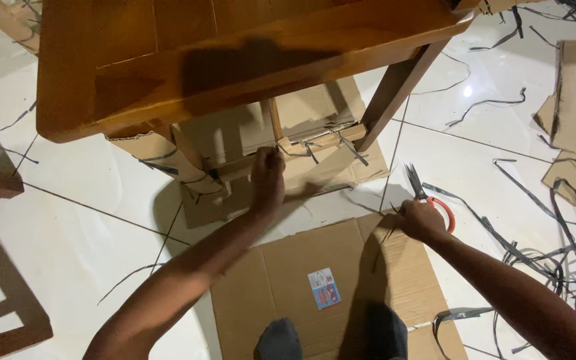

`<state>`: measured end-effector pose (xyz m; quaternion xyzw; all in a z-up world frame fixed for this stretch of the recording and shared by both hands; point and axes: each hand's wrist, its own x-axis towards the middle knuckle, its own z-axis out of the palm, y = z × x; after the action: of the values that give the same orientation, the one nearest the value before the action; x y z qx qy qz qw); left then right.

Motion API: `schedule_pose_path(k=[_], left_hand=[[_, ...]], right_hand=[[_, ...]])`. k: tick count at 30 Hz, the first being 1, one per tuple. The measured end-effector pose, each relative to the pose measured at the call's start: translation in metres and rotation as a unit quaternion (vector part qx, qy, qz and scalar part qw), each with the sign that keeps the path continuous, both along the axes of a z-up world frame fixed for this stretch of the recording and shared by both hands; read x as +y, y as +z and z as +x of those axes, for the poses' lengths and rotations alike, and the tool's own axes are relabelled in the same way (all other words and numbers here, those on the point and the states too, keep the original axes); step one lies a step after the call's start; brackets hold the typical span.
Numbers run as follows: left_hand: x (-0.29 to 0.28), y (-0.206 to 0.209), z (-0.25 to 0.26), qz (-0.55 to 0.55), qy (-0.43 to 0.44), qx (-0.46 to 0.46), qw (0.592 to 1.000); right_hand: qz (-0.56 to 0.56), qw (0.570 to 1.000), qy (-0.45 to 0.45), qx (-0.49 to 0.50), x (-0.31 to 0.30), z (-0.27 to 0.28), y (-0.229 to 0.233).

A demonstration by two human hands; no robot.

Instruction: Wrapping wooden chair legs with cardboard and securing them with plastic ties

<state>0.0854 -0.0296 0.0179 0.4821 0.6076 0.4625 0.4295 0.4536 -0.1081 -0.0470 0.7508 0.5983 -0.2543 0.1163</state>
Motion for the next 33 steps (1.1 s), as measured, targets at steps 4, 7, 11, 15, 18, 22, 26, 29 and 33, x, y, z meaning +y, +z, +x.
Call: schedule_pose_path(k=[4, 7, 11, 15, 18, 22, 26, 29, 33], left_hand=[[-0.021, 0.012, 0.012, 0.0, -0.025, 0.015, 1.0], [-0.041, 0.01, 0.021, -0.053, -0.112, 0.098, 0.988], [-0.066, 0.003, 0.037, -0.039, -0.214, 0.103, 0.971], [-0.088, -0.007, 0.034, 0.019, -0.33, 0.151, 0.932], [-0.094, -0.004, 0.032, -0.034, -0.354, 0.191, 0.915], [-0.082, 0.009, 0.013, -0.049, -0.372, 0.219, 0.901], [-0.045, -0.023, -0.019, 0.169, -0.266, 0.321, 0.893], [-0.018, -0.008, -0.047, 0.265, -0.178, 0.479, 0.817], [0.012, -0.024, -0.072, 0.336, -0.15, 0.601, 0.71]], right_hand=[[0.026, 0.998, -0.002, 0.06, 0.001, -0.012, 0.013], [0.038, 0.994, -0.041, 0.09, 0.004, -0.044, 0.034], [0.002, 0.899, -0.126, 0.419, 0.002, -0.095, 0.077], [-0.078, 0.751, -0.214, 0.62, 0.008, -0.128, 0.072], [-0.015, 0.767, -0.183, 0.614, 0.003, -0.148, 0.1], [0.003, 0.762, -0.178, 0.623, 0.008, -0.15, 0.075], [0.033, 0.797, -0.173, 0.578, 0.007, -0.143, 0.051], [0.032, 0.822, -0.159, 0.546, 0.002, -0.141, 0.05], [-0.01, 0.858, -0.129, 0.497, -0.006, -0.141, 0.057]])
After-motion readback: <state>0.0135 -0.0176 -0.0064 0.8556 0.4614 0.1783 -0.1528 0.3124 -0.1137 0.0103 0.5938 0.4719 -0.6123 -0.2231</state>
